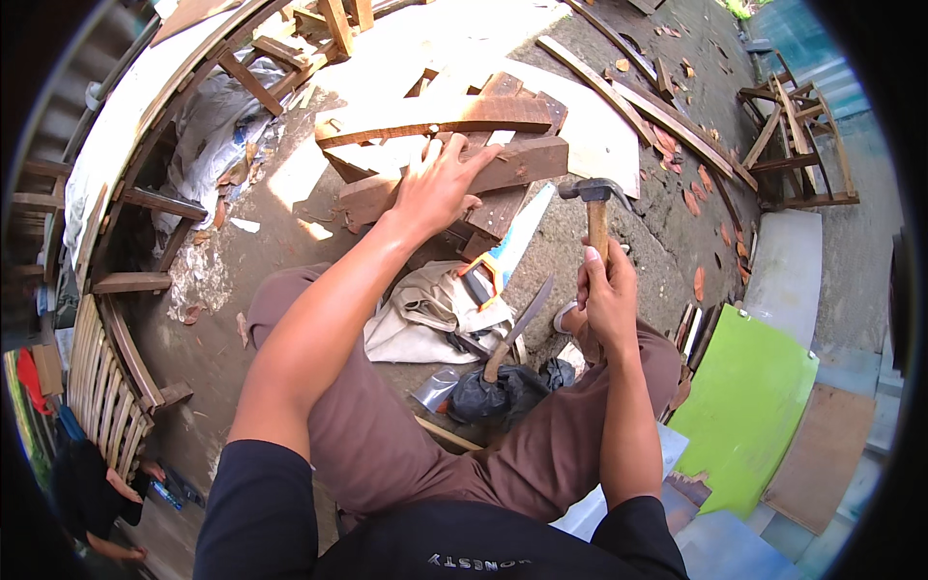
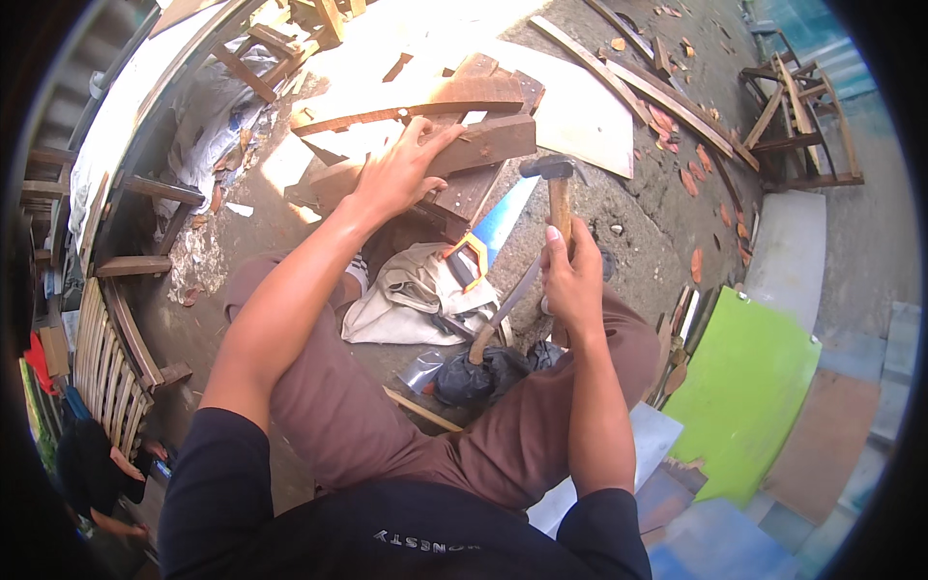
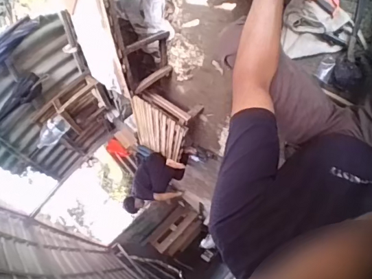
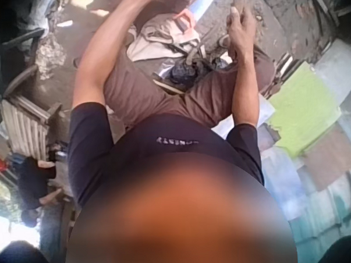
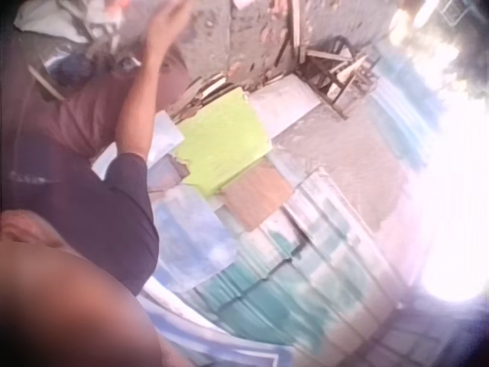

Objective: The person assembles a small wooden frame by fitting two pieces together, then uses a hammer to drive nails into the joint. They continue hammering to secure the connection and inspect the assembled piece.

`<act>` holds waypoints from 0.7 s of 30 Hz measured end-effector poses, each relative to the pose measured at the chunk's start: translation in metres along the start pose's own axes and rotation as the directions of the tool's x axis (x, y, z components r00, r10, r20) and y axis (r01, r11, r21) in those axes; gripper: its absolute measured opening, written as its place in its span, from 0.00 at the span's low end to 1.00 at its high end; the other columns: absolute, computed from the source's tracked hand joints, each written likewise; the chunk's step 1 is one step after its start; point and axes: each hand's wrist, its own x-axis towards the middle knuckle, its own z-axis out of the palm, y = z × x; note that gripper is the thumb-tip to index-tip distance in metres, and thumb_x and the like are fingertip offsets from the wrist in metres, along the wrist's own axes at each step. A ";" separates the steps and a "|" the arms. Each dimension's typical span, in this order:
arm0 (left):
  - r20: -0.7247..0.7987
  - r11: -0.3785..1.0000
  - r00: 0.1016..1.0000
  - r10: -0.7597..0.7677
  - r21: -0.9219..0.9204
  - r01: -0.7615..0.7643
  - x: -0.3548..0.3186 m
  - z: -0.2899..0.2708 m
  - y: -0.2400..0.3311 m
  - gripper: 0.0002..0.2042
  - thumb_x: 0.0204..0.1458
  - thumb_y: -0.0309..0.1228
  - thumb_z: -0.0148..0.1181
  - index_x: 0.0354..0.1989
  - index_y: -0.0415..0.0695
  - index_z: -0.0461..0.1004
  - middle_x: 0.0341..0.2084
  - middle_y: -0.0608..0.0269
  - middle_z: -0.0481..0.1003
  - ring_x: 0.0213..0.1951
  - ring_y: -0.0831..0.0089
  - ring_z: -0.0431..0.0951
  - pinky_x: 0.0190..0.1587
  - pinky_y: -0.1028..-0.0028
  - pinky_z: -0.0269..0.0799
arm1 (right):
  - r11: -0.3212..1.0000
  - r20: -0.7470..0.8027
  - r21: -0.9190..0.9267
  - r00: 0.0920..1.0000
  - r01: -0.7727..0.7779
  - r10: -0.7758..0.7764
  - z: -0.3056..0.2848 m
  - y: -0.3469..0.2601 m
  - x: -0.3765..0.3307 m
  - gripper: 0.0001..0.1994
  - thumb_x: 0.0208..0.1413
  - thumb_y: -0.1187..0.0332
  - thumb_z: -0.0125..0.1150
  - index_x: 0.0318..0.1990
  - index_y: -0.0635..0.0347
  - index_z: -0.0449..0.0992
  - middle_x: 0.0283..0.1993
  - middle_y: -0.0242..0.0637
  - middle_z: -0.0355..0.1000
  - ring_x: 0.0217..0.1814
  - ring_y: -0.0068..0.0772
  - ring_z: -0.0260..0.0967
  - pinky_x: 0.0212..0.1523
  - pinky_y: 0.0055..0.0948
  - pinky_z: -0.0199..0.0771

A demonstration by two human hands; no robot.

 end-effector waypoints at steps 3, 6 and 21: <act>-0.070 0.995 0.994 0.083 -0.041 -0.086 0.007 0.008 0.001 0.34 0.55 0.36 0.73 0.71 0.66 0.69 0.56 0.54 0.72 0.56 0.50 0.76 0.58 0.52 0.76 | 0.989 -0.009 -0.140 0.999 0.051 -0.053 0.013 0.008 0.003 0.09 0.75 0.70 0.51 0.54 0.64 0.73 0.27 0.25 0.66 0.22 0.16 0.62 0.20 0.21 0.63; -0.079 0.960 0.977 0.197 -0.185 -0.208 0.019 0.014 -0.007 0.26 0.60 0.39 0.67 0.68 0.65 0.73 0.50 0.51 0.77 0.56 0.48 0.76 0.59 0.54 0.75 | 0.947 0.010 -0.310 0.996 0.082 -0.084 0.016 0.016 0.003 0.11 0.72 0.73 0.53 0.58 0.66 0.70 0.33 0.39 0.75 0.28 0.30 0.72 0.30 0.32 0.72; -0.111 0.986 0.993 0.045 -0.155 -0.062 0.020 0.019 0.006 0.23 0.61 0.41 0.65 0.66 0.66 0.77 0.41 0.51 0.81 0.45 0.52 0.84 0.50 0.54 0.81 | 0.810 -0.103 -0.479 0.895 0.338 -0.434 0.090 0.039 0.014 0.30 0.67 0.81 0.50 0.77 0.64 0.60 0.50 0.61 0.77 0.49 0.60 0.79 0.50 0.48 0.75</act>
